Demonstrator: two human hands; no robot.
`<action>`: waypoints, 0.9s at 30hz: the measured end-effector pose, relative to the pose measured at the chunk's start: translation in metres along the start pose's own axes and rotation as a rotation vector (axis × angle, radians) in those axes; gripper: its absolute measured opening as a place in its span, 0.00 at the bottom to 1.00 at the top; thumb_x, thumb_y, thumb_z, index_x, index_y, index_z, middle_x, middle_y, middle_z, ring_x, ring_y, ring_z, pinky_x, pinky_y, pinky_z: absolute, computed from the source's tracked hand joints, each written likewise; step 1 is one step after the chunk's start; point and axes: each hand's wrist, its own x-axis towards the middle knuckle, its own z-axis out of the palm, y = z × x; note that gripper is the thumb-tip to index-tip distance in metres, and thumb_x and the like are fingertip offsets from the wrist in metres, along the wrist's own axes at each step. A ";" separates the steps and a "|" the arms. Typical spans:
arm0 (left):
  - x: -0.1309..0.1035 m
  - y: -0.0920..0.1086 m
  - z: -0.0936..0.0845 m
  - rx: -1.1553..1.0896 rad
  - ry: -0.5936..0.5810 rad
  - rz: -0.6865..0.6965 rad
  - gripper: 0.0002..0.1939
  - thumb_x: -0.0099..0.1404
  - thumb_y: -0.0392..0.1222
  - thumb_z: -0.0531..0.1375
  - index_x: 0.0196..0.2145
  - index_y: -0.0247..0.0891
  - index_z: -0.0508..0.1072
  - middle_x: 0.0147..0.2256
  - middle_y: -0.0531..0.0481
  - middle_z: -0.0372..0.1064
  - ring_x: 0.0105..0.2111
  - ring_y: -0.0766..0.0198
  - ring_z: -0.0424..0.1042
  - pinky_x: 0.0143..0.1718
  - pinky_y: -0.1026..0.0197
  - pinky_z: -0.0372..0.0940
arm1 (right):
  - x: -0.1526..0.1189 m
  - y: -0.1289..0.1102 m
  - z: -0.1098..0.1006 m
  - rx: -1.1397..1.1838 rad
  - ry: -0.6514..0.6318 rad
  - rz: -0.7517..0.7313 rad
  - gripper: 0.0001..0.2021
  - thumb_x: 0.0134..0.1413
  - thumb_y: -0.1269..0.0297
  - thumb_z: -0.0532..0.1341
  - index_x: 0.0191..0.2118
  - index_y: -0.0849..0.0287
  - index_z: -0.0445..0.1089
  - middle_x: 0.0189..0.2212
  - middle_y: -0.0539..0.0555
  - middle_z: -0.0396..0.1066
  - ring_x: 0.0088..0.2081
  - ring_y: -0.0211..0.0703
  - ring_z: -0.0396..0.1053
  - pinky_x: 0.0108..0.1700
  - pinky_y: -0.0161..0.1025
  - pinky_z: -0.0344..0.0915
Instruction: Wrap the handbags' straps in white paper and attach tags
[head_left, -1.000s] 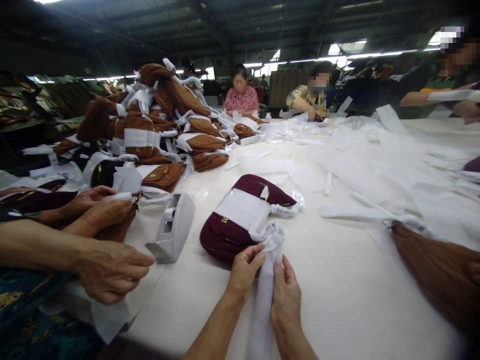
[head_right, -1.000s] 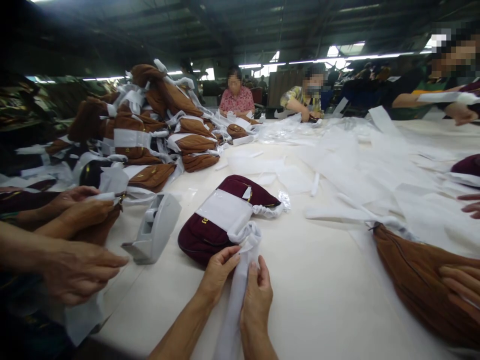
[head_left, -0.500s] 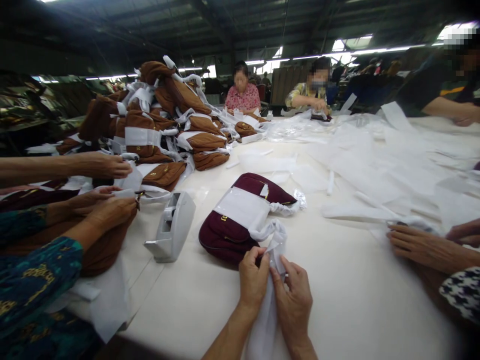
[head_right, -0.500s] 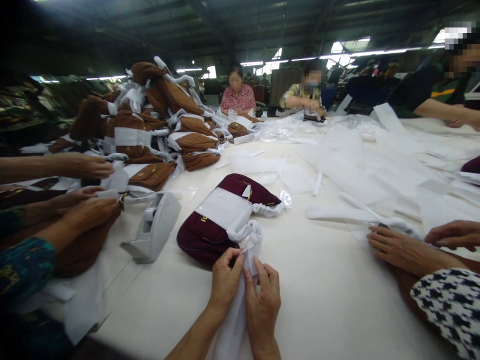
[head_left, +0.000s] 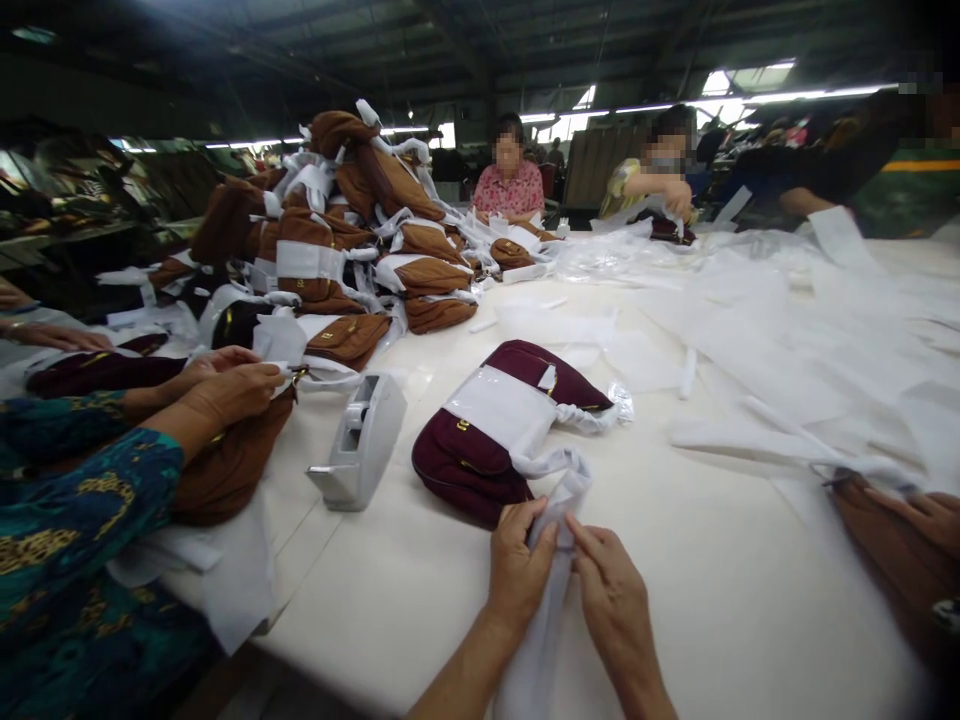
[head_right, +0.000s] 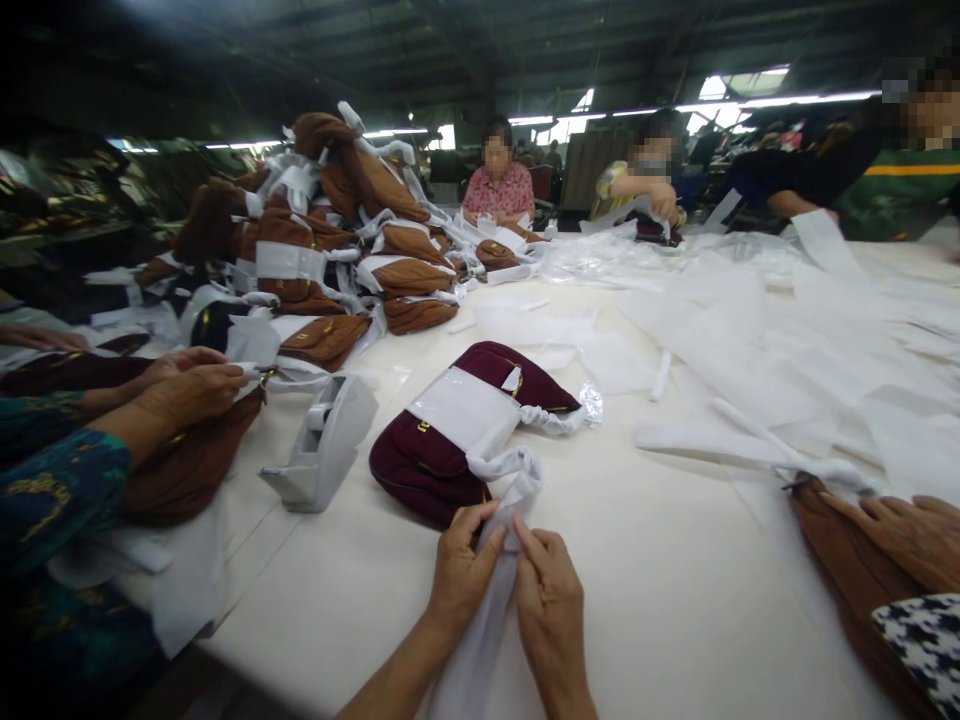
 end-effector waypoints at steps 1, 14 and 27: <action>0.001 -0.001 -0.001 -0.037 -0.003 -0.038 0.13 0.61 0.40 0.55 0.43 0.37 0.69 0.39 0.47 0.67 0.40 0.62 0.65 0.43 0.60 0.61 | 0.003 -0.001 -0.004 0.059 -0.040 0.013 0.15 0.56 0.61 0.50 0.46 0.55 0.66 0.38 0.56 0.64 0.39 0.44 0.63 0.38 0.40 0.65; 0.017 0.000 -0.010 -0.069 -0.048 -0.144 0.09 0.55 0.35 0.58 0.36 0.38 0.73 0.31 0.53 0.68 0.33 0.65 0.65 0.36 0.66 0.59 | 0.028 0.026 -0.005 0.333 -0.043 0.174 0.20 0.44 0.60 0.63 0.44 0.53 0.59 0.28 0.46 0.58 0.27 0.35 0.63 0.24 0.32 0.66; 0.001 -0.004 0.000 0.100 0.000 0.118 0.11 0.63 0.37 0.49 0.38 0.34 0.69 0.34 0.48 0.68 0.35 0.62 0.61 0.38 0.60 0.57 | 0.035 0.010 0.006 0.346 -0.015 0.531 0.24 0.34 0.50 0.65 0.38 0.59 0.64 0.25 0.49 0.70 0.25 0.41 0.66 0.21 0.33 0.62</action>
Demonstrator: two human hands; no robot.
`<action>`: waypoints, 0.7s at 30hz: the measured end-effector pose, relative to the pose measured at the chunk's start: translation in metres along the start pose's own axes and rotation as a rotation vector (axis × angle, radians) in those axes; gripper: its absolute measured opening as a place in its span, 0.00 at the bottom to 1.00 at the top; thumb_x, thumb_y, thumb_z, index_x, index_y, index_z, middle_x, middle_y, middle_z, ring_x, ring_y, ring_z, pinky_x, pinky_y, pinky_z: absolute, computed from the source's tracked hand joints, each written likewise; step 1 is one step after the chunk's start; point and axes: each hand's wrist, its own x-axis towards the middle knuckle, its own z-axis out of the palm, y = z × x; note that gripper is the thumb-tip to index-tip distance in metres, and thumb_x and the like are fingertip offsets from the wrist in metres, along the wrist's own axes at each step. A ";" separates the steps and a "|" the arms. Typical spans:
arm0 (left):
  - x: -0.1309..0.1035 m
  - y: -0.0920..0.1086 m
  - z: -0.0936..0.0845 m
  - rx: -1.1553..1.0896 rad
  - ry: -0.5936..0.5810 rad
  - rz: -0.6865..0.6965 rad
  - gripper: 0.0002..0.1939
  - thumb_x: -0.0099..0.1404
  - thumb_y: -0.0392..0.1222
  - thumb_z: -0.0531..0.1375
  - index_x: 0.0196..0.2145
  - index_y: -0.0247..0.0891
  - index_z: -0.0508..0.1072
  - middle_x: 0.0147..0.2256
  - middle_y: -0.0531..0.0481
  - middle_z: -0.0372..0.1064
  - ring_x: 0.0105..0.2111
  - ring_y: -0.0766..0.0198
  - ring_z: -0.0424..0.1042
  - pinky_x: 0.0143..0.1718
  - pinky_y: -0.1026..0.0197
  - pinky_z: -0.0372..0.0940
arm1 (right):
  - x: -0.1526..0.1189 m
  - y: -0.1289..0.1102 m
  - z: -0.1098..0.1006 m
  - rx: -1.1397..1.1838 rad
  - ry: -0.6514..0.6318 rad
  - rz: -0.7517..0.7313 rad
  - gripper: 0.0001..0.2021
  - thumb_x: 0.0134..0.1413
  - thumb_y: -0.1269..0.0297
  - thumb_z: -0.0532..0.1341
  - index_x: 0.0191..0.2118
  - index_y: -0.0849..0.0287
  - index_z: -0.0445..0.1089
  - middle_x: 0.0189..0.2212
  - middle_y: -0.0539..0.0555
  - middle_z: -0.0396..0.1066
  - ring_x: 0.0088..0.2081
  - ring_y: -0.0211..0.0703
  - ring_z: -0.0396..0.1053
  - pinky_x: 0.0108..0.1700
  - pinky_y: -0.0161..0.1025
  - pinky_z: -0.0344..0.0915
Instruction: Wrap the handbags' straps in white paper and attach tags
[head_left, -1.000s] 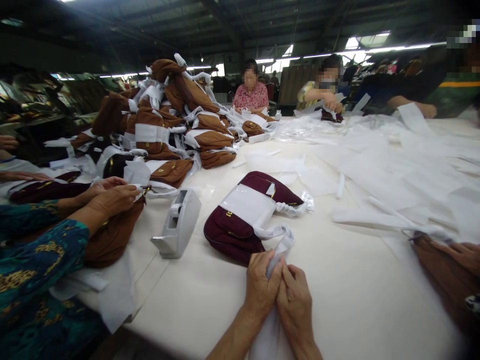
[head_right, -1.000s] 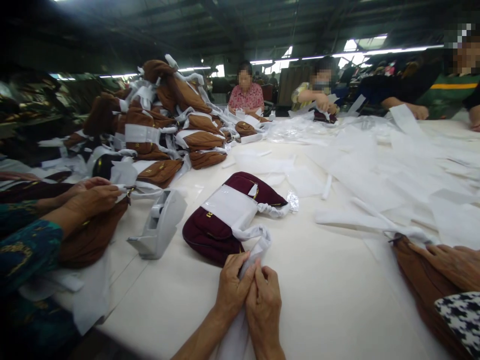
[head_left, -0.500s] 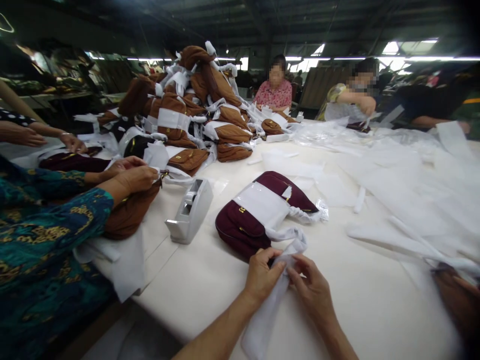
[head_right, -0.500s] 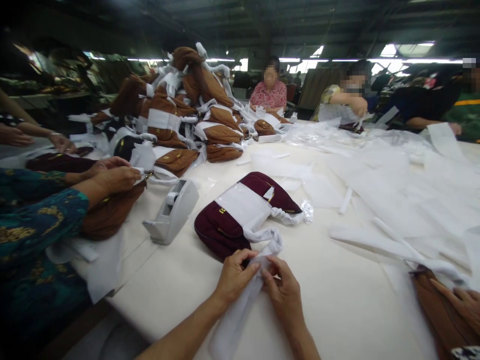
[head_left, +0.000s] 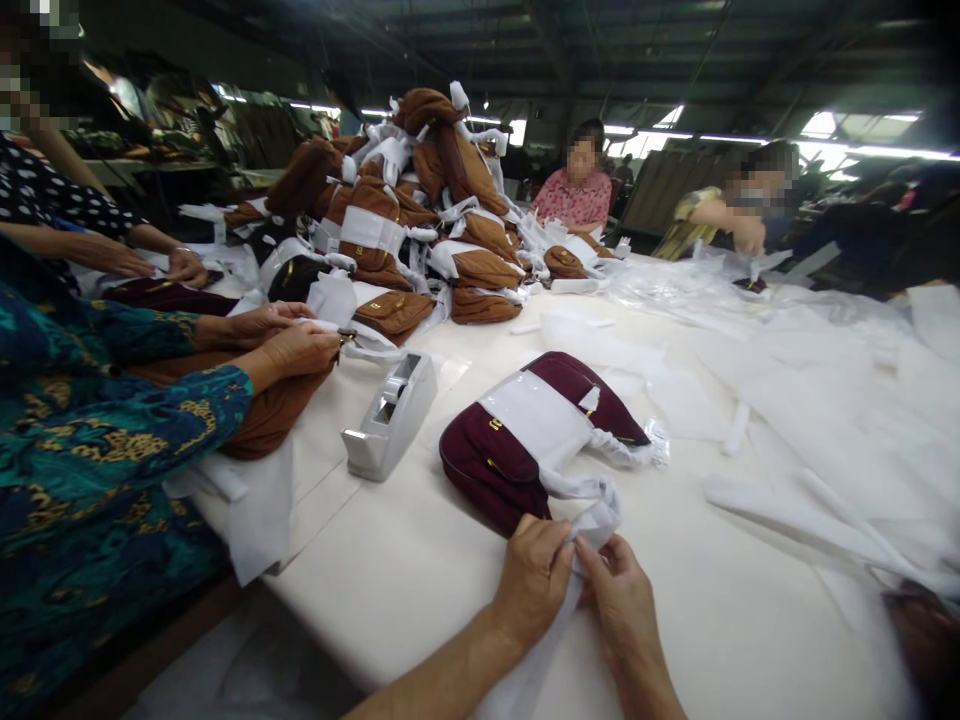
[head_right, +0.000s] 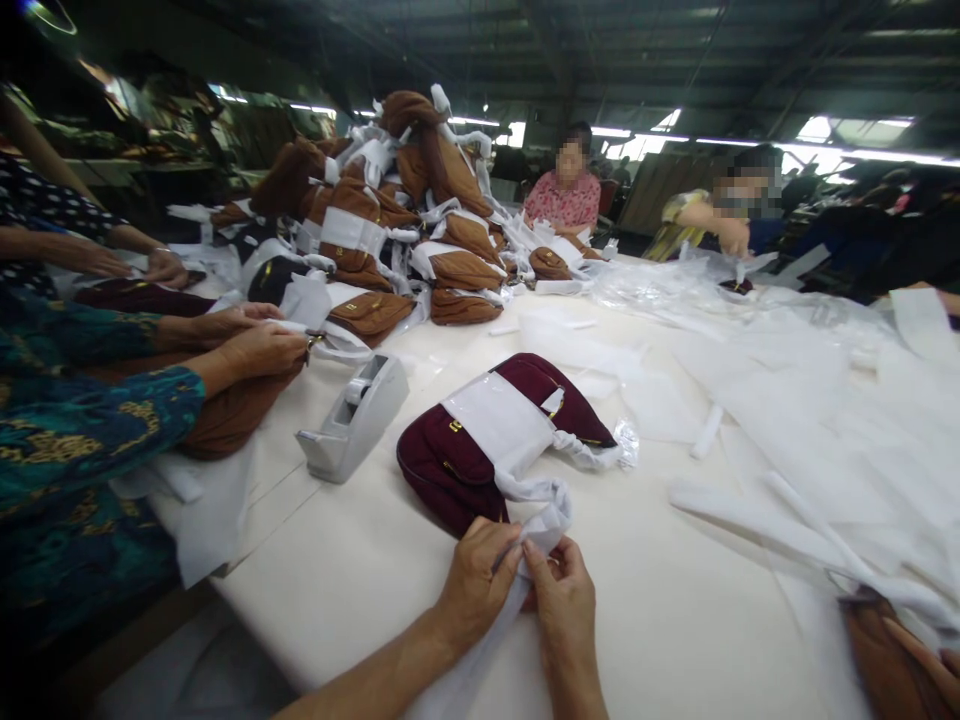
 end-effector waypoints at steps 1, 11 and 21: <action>0.000 0.000 0.000 -0.009 0.002 -0.016 0.11 0.63 0.38 0.49 0.38 0.35 0.69 0.34 0.48 0.68 0.35 0.62 0.62 0.38 0.60 0.57 | 0.000 0.000 0.000 -0.003 0.013 0.001 0.25 0.33 0.50 0.65 0.38 0.60 0.64 0.26 0.50 0.70 0.25 0.41 0.66 0.21 0.33 0.62; 0.017 -0.001 -0.003 -0.077 -0.011 -0.276 0.07 0.55 0.32 0.54 0.29 0.36 0.72 0.29 0.52 0.69 0.32 0.64 0.64 0.35 0.63 0.59 | -0.012 -0.011 0.008 0.012 0.056 -0.005 0.21 0.32 0.52 0.65 0.32 0.61 0.64 0.22 0.49 0.68 0.20 0.36 0.63 0.17 0.30 0.58; -0.010 0.005 0.002 0.220 -0.053 0.150 0.22 0.58 0.34 0.52 0.51 0.27 0.61 0.42 0.40 0.63 0.41 0.56 0.57 0.45 0.51 0.58 | -0.004 0.001 0.008 0.143 0.100 0.028 0.18 0.30 0.56 0.68 0.23 0.59 0.60 0.15 0.40 0.55 0.17 0.30 0.55 0.17 0.28 0.53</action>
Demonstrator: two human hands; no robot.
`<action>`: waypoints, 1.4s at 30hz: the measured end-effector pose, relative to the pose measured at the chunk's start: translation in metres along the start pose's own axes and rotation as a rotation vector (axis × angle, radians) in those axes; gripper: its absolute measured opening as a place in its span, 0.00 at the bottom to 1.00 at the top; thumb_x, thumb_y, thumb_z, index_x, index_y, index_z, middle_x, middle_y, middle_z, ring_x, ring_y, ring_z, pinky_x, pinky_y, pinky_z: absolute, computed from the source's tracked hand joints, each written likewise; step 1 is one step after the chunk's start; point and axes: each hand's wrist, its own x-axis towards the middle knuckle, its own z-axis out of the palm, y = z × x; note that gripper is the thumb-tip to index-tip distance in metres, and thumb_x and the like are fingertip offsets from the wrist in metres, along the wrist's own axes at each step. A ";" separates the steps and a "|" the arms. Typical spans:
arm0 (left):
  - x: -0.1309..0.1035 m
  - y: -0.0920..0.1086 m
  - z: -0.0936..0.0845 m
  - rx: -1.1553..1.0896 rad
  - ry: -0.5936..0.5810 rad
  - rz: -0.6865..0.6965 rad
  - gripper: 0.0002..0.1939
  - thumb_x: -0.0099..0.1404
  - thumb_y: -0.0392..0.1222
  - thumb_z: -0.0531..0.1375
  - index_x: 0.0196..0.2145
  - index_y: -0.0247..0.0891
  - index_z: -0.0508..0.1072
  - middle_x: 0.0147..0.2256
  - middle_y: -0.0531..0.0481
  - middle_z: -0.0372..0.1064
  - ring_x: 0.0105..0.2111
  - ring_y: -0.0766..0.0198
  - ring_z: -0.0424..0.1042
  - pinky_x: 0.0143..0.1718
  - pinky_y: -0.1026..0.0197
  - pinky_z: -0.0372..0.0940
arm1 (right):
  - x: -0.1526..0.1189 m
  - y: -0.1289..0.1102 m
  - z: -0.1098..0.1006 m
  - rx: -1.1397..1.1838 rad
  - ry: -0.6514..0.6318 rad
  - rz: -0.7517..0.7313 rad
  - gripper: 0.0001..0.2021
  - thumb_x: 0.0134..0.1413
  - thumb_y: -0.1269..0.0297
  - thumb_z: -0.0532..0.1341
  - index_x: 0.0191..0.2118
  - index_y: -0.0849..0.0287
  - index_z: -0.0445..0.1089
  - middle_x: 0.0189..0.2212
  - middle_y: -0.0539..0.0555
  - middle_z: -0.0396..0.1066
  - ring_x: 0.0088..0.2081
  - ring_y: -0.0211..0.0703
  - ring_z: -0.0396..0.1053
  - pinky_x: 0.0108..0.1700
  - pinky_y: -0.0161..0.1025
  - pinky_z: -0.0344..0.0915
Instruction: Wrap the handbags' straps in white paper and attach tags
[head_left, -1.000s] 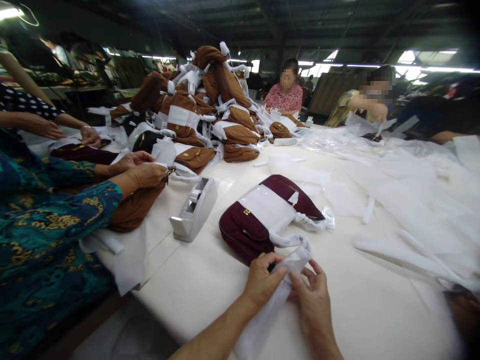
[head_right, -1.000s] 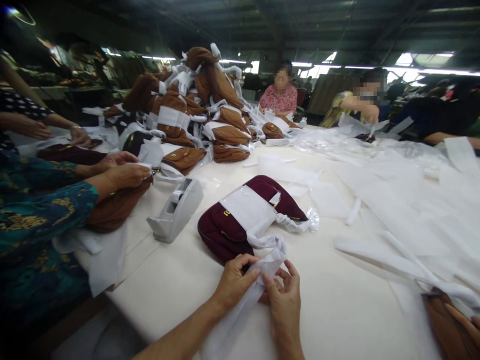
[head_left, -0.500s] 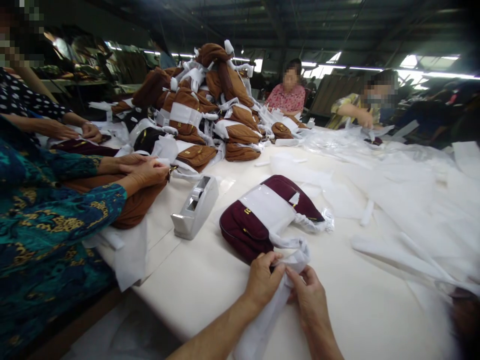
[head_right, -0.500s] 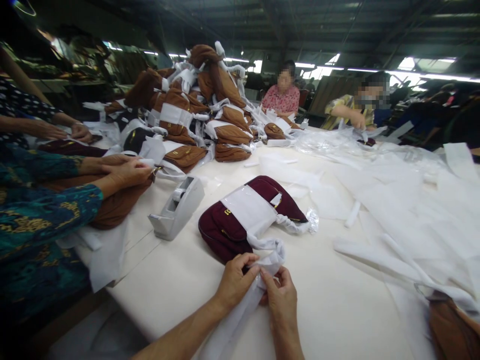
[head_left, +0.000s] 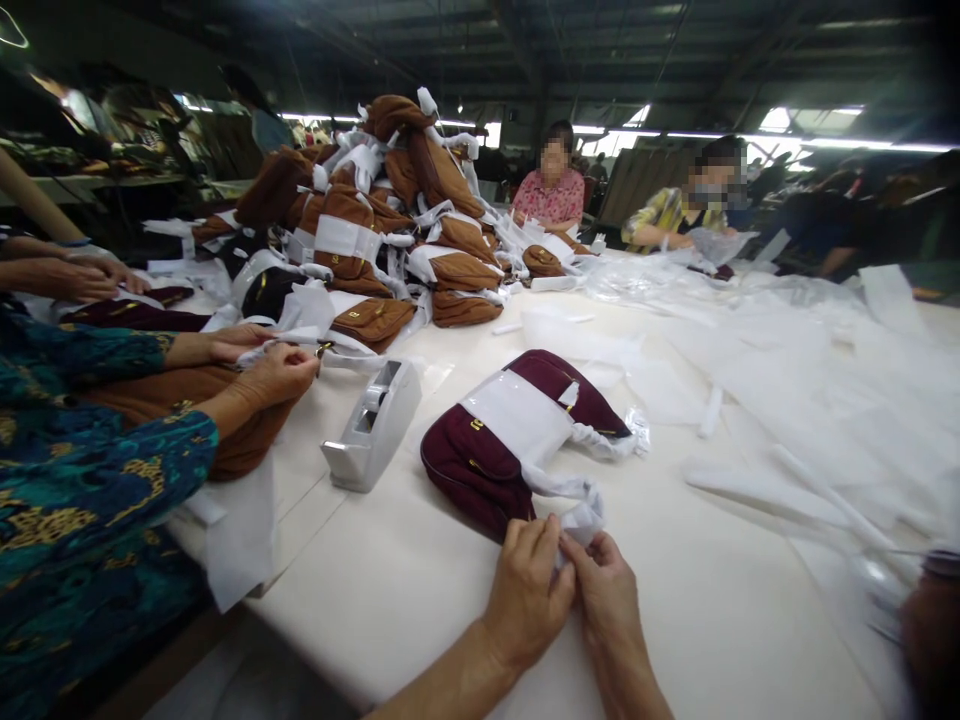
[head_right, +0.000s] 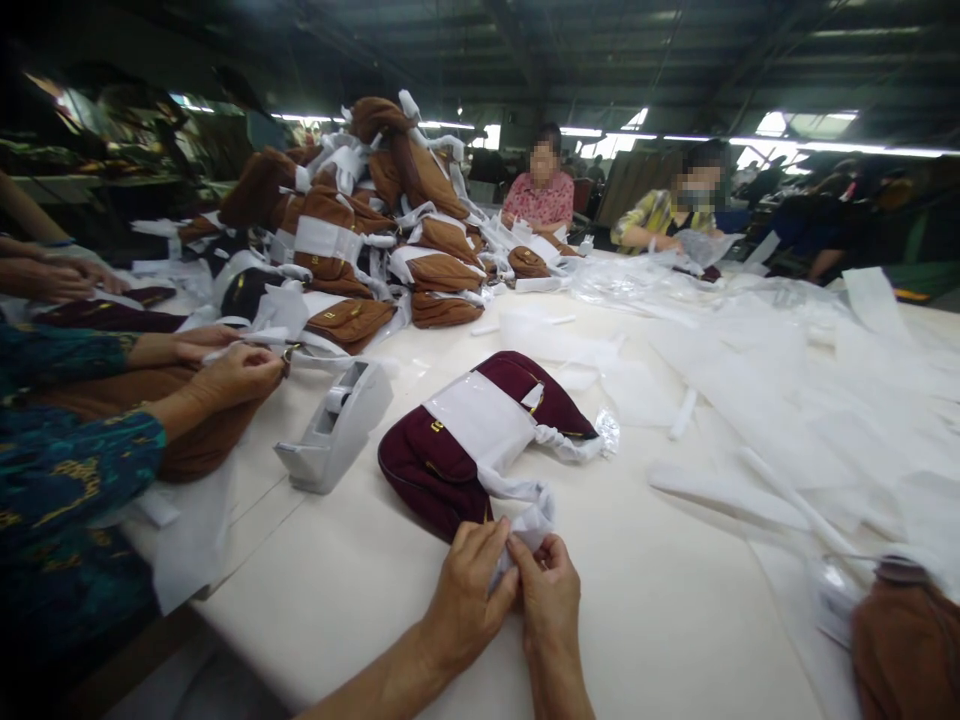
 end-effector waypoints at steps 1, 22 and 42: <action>0.000 -0.001 -0.001 -0.008 -0.004 0.002 0.22 0.58 0.34 0.53 0.51 0.27 0.60 0.43 0.40 0.62 0.42 0.56 0.57 0.45 0.51 0.59 | 0.000 -0.001 -0.001 0.020 -0.021 0.027 0.18 0.29 0.56 0.68 0.24 0.59 0.61 0.14 0.40 0.55 0.17 0.30 0.54 0.17 0.28 0.53; -0.002 -0.005 -0.004 0.089 0.072 0.104 0.18 0.62 0.33 0.50 0.50 0.33 0.63 0.43 0.41 0.63 0.39 0.58 0.59 0.40 0.54 0.62 | -0.004 -0.009 0.000 0.135 -0.078 0.094 0.16 0.33 0.59 0.67 0.29 0.61 0.65 0.16 0.42 0.58 0.19 0.31 0.55 0.19 0.29 0.57; 0.004 -0.008 -0.006 -0.103 0.128 -0.105 0.18 0.59 0.38 0.55 0.48 0.36 0.61 0.39 0.44 0.66 0.39 0.60 0.64 0.42 0.55 0.63 | 0.001 -0.012 0.005 -0.381 -0.014 -0.300 0.18 0.44 0.47 0.58 0.22 0.58 0.60 0.14 0.44 0.57 0.18 0.34 0.55 0.20 0.31 0.54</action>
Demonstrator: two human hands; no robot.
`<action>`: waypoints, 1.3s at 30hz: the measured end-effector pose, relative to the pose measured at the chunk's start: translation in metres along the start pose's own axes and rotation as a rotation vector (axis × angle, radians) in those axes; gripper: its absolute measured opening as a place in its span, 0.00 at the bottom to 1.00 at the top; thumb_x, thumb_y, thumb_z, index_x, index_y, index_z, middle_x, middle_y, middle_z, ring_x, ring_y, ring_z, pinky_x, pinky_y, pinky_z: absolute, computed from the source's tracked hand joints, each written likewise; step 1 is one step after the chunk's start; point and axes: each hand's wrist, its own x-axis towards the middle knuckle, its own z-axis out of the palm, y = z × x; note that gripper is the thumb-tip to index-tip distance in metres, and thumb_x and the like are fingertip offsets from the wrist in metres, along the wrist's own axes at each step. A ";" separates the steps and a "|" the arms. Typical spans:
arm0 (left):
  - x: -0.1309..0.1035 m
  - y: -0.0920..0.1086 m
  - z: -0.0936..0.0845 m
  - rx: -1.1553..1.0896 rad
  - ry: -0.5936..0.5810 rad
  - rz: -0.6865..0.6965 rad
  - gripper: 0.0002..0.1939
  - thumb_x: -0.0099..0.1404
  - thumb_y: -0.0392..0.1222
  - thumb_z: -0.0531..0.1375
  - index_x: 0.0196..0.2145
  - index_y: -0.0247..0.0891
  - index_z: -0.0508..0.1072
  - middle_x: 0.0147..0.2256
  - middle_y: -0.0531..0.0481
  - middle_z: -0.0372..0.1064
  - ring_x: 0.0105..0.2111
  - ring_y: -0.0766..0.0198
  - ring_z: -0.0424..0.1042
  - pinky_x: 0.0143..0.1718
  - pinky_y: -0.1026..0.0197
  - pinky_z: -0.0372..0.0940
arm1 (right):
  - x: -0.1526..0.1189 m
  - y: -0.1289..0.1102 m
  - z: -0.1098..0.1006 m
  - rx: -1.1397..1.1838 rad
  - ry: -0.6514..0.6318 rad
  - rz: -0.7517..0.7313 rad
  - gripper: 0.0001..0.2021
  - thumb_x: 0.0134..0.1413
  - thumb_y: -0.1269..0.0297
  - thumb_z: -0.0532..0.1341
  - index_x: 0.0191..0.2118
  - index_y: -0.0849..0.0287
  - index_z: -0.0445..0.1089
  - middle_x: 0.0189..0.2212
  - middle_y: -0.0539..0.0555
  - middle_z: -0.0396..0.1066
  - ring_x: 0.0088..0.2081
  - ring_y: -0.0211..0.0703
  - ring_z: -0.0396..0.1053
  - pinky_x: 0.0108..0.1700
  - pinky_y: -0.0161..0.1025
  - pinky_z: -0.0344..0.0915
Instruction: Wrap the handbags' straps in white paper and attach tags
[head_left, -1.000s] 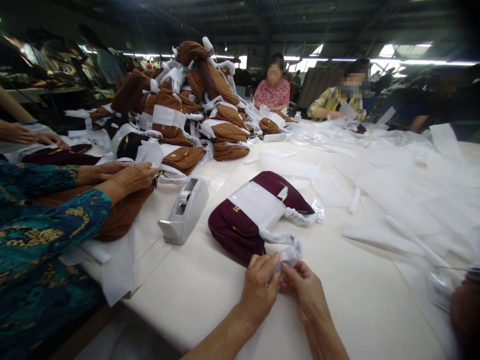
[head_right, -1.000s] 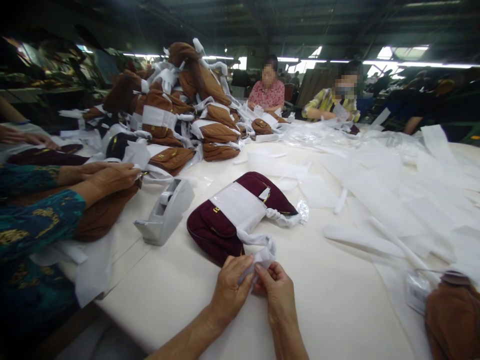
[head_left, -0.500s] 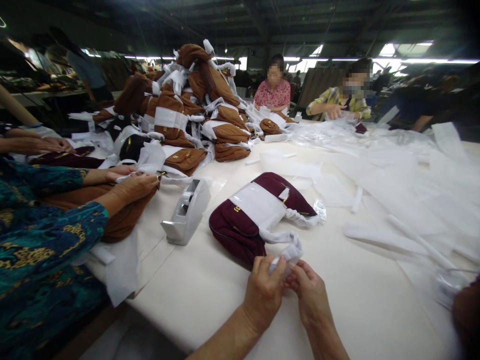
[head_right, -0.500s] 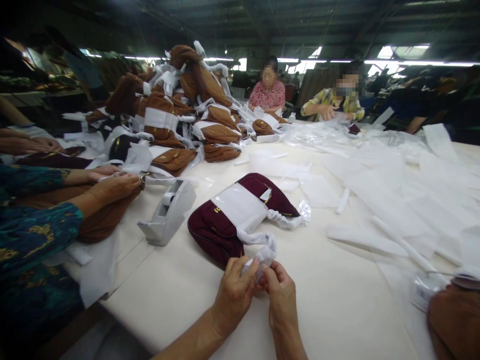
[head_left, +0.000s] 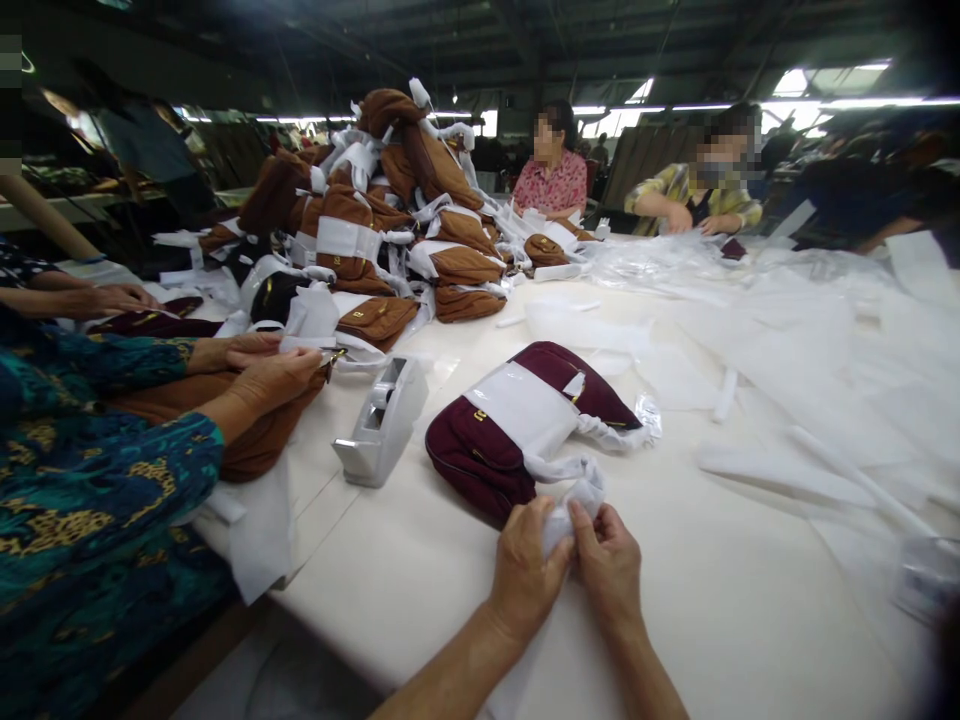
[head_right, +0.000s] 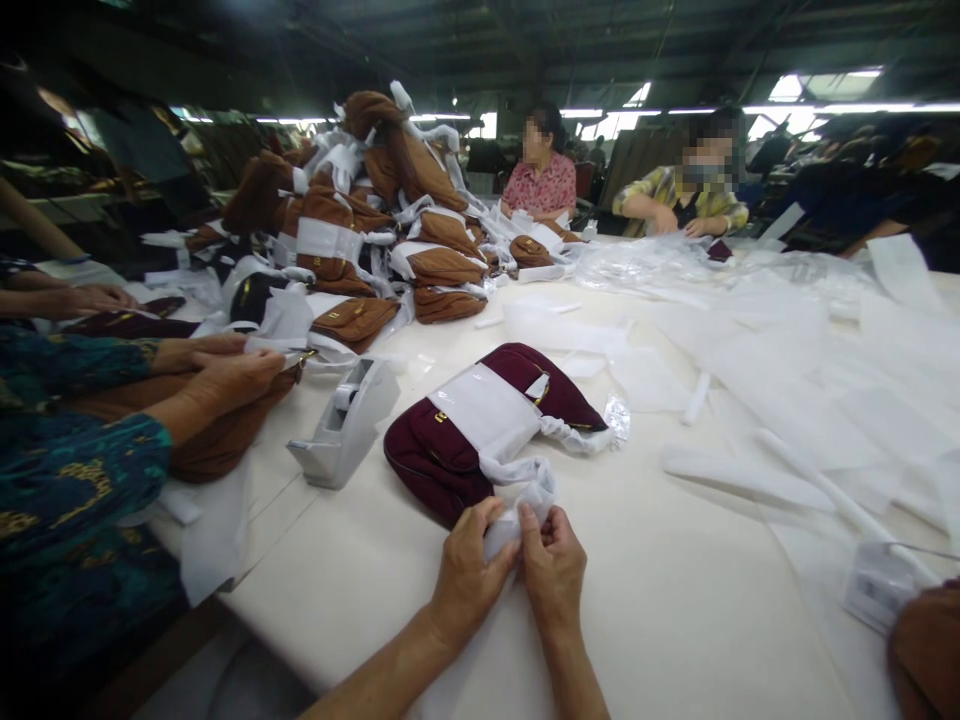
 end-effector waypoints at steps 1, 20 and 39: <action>0.002 0.001 -0.002 -0.025 -0.029 -0.062 0.22 0.57 0.38 0.57 0.50 0.35 0.59 0.40 0.45 0.66 0.41 0.59 0.65 0.44 0.55 0.62 | -0.001 0.001 0.000 -0.004 0.007 0.000 0.18 0.45 0.47 0.57 0.23 0.58 0.61 0.15 0.44 0.58 0.18 0.34 0.56 0.20 0.31 0.54; 0.064 -0.009 -0.030 -0.588 -0.734 -0.568 0.26 0.53 0.58 0.57 0.36 0.30 0.74 0.16 0.57 0.56 0.13 0.76 0.48 0.12 0.71 0.43 | -0.001 -0.007 -0.007 0.095 0.072 -0.079 0.19 0.42 0.45 0.59 0.26 0.59 0.63 0.16 0.46 0.60 0.20 0.35 0.56 0.21 0.31 0.55; 0.032 0.004 0.012 -0.655 -0.257 -0.454 0.18 0.60 0.49 0.54 0.42 0.33 0.72 0.35 0.47 0.70 0.33 0.63 0.65 0.32 0.66 0.59 | -0.012 0.025 -0.042 -0.058 -0.151 -0.343 0.22 0.52 0.60 0.55 0.53 0.54 0.57 0.49 0.56 0.63 0.45 0.45 0.65 0.42 0.39 0.67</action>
